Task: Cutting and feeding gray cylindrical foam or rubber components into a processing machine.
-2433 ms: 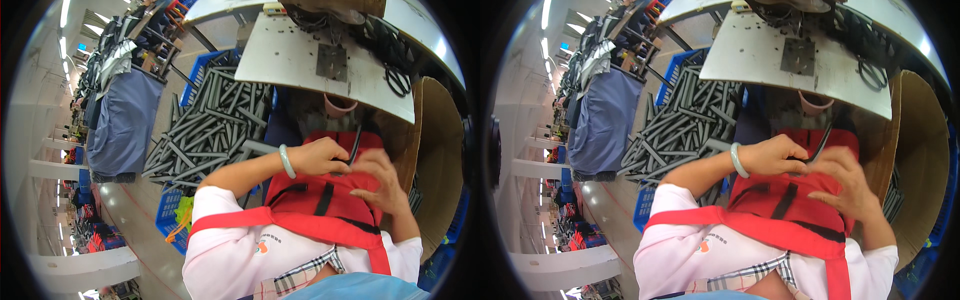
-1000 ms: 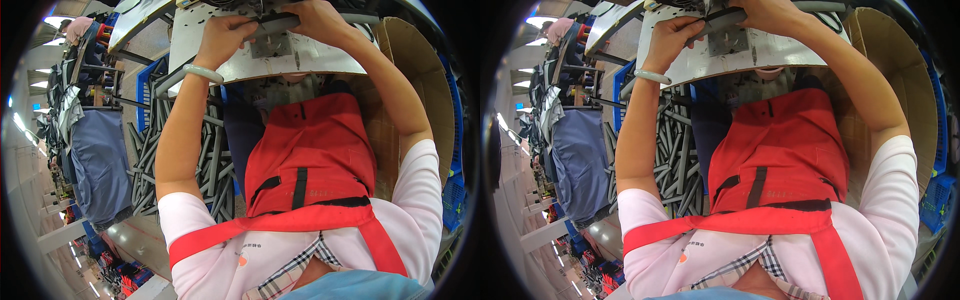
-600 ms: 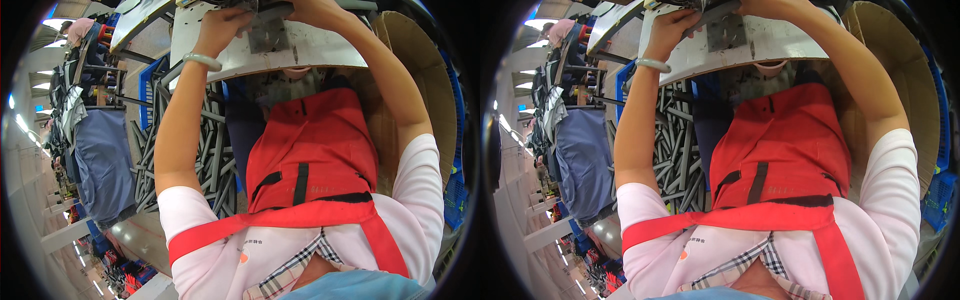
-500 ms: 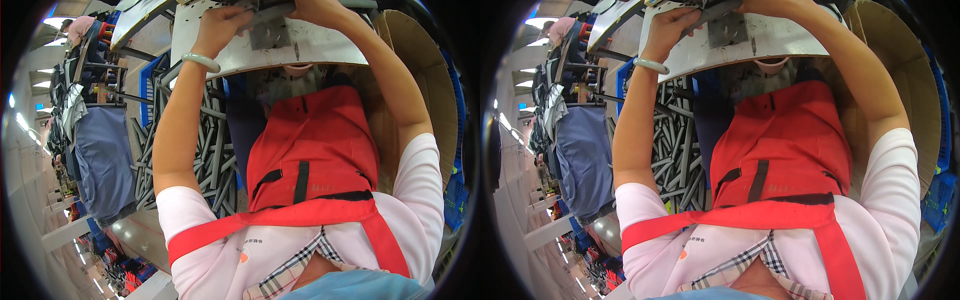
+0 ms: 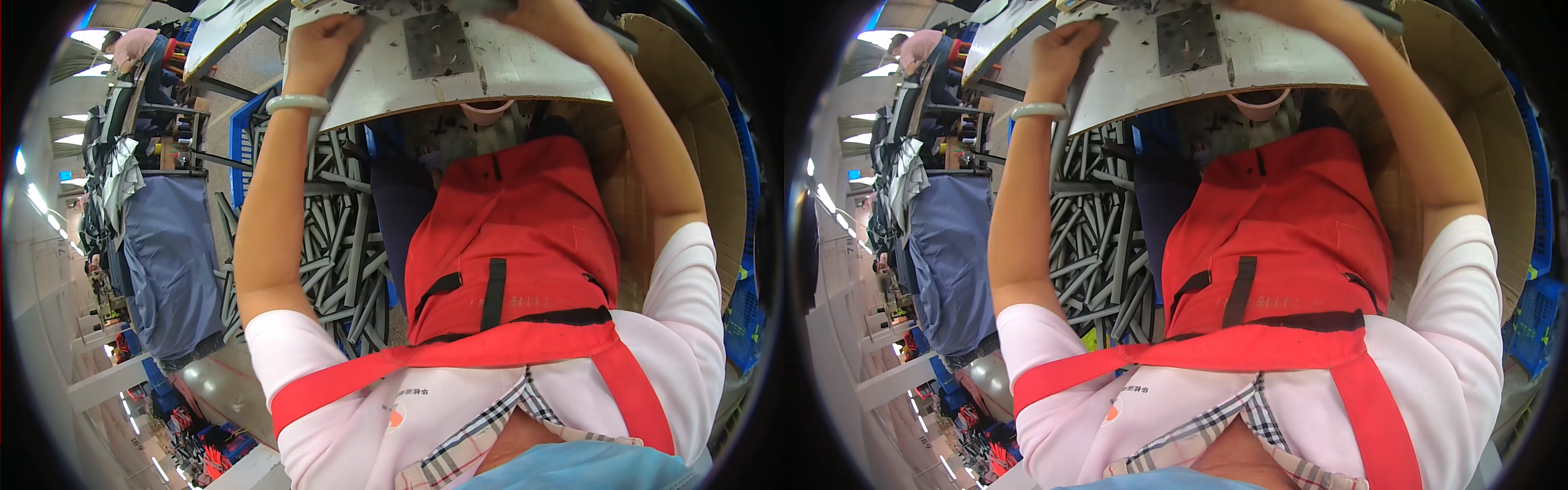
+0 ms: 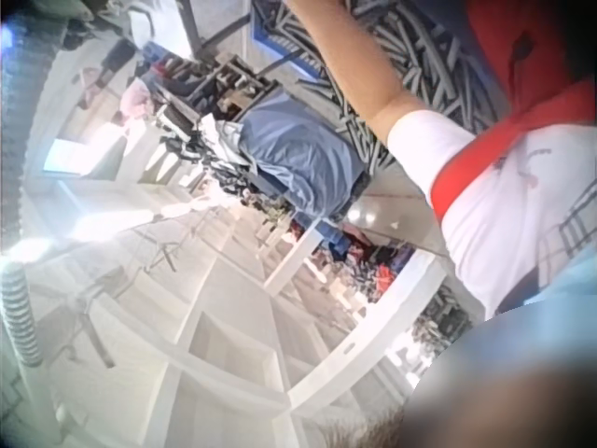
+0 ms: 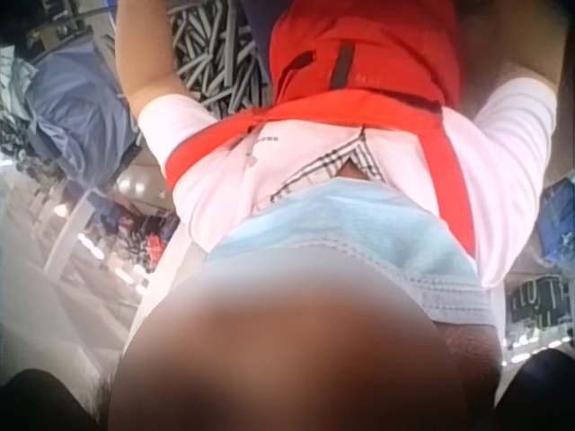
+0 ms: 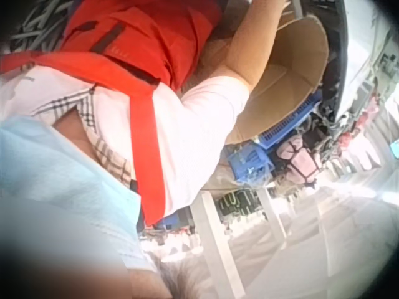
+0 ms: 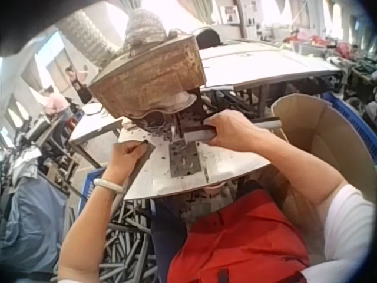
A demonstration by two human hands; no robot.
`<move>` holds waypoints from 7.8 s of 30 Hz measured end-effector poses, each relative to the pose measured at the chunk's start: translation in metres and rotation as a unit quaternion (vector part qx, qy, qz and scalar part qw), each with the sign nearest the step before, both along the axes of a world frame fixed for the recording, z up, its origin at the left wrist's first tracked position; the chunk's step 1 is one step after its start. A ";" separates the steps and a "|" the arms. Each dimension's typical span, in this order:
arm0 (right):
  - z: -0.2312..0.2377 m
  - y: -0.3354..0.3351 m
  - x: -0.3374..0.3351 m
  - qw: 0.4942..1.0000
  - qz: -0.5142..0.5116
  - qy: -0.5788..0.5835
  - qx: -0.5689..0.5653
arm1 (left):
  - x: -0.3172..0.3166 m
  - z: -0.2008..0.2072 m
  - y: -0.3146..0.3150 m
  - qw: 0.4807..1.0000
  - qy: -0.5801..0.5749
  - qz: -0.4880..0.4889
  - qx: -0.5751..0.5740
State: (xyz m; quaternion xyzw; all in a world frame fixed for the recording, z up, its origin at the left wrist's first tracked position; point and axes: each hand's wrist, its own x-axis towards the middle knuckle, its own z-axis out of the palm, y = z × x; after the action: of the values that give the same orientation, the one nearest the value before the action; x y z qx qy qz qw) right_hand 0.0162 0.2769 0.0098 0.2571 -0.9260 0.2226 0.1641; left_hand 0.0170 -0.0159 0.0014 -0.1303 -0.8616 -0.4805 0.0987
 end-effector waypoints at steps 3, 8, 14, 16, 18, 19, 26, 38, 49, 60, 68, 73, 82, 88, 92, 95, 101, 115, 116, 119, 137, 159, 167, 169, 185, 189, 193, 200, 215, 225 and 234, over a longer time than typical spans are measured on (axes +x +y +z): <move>-0.063 -0.044 0.056 0.937 0.282 0.205 -0.018 | 0.019 0.005 0.033 0.981 -0.076 -0.055 -0.172; -0.080 -0.125 0.123 0.924 0.289 0.039 0.247 | 0.054 -0.014 0.106 0.980 -0.109 -0.150 -0.072; -0.046 -0.061 0.095 0.950 0.189 -0.160 0.189 | 0.073 -0.067 0.036 0.933 -0.278 -0.226 -0.016; -0.032 -0.022 0.071 0.975 0.085 -0.159 0.130 | 0.088 -0.063 0.020 0.917 -0.363 -0.167 0.011; -0.021 0.001 0.055 0.984 0.089 -0.157 0.017 | 0.102 -0.034 0.019 0.943 -0.293 -0.158 0.026; -0.018 0.003 0.053 0.982 0.088 -0.170 -0.005 | 0.102 -0.027 0.017 0.942 -0.291 -0.163 0.031; -0.006 0.011 0.049 0.987 0.144 -0.009 0.067 | 0.074 0.012 0.029 0.983 -0.137 -0.115 0.029; 0.014 0.007 -0.003 0.986 0.064 -0.073 0.138 | 0.019 -0.002 0.038 0.995 -0.092 -0.034 -0.012; 0.028 0.014 -0.006 0.986 0.047 -0.121 0.101 | -0.003 -0.005 0.038 0.995 -0.091 -0.045 0.000; 0.021 0.045 -0.001 0.979 0.159 -0.020 -0.127 | -0.013 0.005 0.018 0.994 -0.081 0.036 0.059; -0.089 -0.103 0.114 0.931 0.246 0.217 0.162 | 0.055 0.007 0.124 0.942 -0.275 -0.102 0.165; -0.042 -0.054 0.080 0.961 0.200 -0.058 0.184 | 0.056 -0.047 0.048 0.965 -0.165 -0.161 0.129; 0.044 0.011 0.065 0.976 0.013 -0.216 0.019 | 0.112 -0.042 0.047 0.912 -0.348 -0.211 0.048; 0.004 0.027 0.063 0.986 0.058 -0.097 0.124 | 0.077 -0.007 0.030 0.972 -0.210 -0.104 -0.004; 0.018 0.026 0.043 0.974 0.038 -0.147 0.167 | 0.057 -0.007 0.031 0.994 -0.039 -0.091 -0.044; 0.026 0.024 0.034 0.972 0.025 -0.208 0.109 | 0.045 0.001 0.030 0.992 -0.092 -0.090 0.002; 0.022 0.033 0.001 0.975 0.082 -0.196 0.069 | 0.024 0.001 0.037 0.988 -0.145 -0.049 0.026; 0.028 0.030 -0.011 0.977 0.061 -0.198 0.050 | 0.008 0.001 0.031 0.988 -0.134 -0.053 0.057; 0.025 0.032 -0.014 0.977 0.059 -0.198 0.050 | 0.006 0.000 0.031 0.988 -0.135 -0.055 0.057; 0.016 0.035 -0.033 0.979 0.073 -0.182 0.057 | -0.006 -0.003 0.030 0.988 -0.127 -0.065 0.057; -0.069 -0.085 0.114 0.908 0.309 0.252 0.127 | 0.041 -0.013 0.098 0.984 -0.101 -0.142 -0.041; 0.020 0.056 0.006 0.991 0.060 -0.113 0.039 | 0.026 0.009 0.033 0.984 -0.162 -0.060 0.032; 0.019 0.049 0.001 0.988 0.073 -0.131 0.038 | 0.019 0.003 0.028 0.984 -0.169 -0.036 0.044; 0.022 0.046 0.001 0.983 0.054 -0.173 0.038 | 0.018 0.002 0.025 0.984 -0.170 -0.041 0.046; 0.030 0.041 -0.003 0.980 0.046 -0.193 0.023 | 0.008 0.001 0.016 0.982 -0.166 -0.060 0.065; 0.010 0.049 -0.029 0.989 0.058 -0.137 -0.005 | -0.005 -0.002 0.018 0.982 -0.166 -0.065 0.069; 0.014 0.051 -0.047 0.983 0.067 -0.170 0.001 | -0.022 -0.008 0.020 0.981 -0.167 -0.067 0.073; 0.034 0.048 -0.011 0.991 0.031 -0.127 -0.005 | -0.001 0.002 0.015 0.979 -0.175 -0.076 0.077; 0.036 0.076 0.002 0.986 -0.045 -0.162 -0.010 | 0.001 -0.006 -0.041 0.986 -0.126 -0.004 0.105; -0.083 -0.100 0.122 0.948 0.183 0.173 0.194 | 0.061 -0.008 0.094 0.953 -0.220 -0.202 -0.053; -0.021 0.043 0.049 0.988 0.101 -0.115 0.017 | 0.083 -0.043 -0.003 0.915 -0.340 -0.216 -0.021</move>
State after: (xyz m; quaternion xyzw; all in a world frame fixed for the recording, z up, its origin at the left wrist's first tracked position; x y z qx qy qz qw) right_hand 0.0655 0.3204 -0.0111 0.3244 -0.9118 0.2502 0.0289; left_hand 0.1004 -0.0190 -0.0419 -0.1442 -0.8041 -0.4868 -0.3092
